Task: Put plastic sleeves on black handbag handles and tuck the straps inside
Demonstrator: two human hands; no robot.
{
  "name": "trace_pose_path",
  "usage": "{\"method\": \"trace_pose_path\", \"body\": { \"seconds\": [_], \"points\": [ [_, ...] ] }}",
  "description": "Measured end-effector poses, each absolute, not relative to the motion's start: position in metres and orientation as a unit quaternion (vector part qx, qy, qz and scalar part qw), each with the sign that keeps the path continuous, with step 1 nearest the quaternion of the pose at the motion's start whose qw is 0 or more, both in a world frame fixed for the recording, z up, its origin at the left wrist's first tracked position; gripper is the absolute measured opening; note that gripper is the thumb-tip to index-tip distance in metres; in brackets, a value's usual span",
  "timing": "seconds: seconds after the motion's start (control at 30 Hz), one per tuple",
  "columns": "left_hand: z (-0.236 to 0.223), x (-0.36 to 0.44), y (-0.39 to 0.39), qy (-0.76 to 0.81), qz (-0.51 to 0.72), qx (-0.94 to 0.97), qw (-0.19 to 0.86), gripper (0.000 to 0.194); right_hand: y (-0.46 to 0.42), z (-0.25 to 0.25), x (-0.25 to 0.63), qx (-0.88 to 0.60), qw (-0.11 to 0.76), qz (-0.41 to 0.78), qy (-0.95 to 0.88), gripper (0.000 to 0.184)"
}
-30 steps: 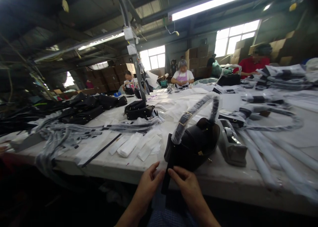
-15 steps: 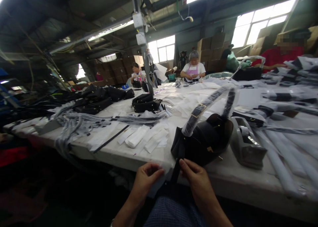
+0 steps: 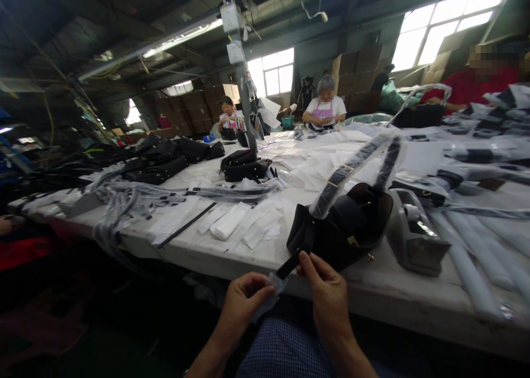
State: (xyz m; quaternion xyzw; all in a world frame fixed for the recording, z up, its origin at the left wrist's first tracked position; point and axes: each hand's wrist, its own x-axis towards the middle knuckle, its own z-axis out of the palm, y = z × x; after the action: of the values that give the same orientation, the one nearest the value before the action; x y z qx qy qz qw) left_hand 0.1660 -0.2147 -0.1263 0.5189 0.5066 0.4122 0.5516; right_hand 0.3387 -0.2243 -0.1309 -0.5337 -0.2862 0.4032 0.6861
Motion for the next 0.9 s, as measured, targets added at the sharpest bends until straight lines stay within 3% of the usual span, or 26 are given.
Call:
{"method": "trace_pose_path", "body": {
  "seconds": [0.47,0.77,0.9],
  "points": [
    [-0.131,0.189,-0.221,0.469,0.424,0.42,0.651,0.034,-0.23,-0.122,0.346,-0.583,0.638,0.378,-0.331,0.039],
    [-0.137,0.181,-0.224,0.492,0.461,0.457,0.58,0.031,-0.235,-0.117,0.344,-0.59,0.623,0.37,-0.355,0.036],
    [-0.134,0.188,-0.225,0.47,0.456,0.445,0.611,0.033,-0.234,-0.116,0.342,-0.578,0.631,0.372,-0.36,0.036]
  ]
}}
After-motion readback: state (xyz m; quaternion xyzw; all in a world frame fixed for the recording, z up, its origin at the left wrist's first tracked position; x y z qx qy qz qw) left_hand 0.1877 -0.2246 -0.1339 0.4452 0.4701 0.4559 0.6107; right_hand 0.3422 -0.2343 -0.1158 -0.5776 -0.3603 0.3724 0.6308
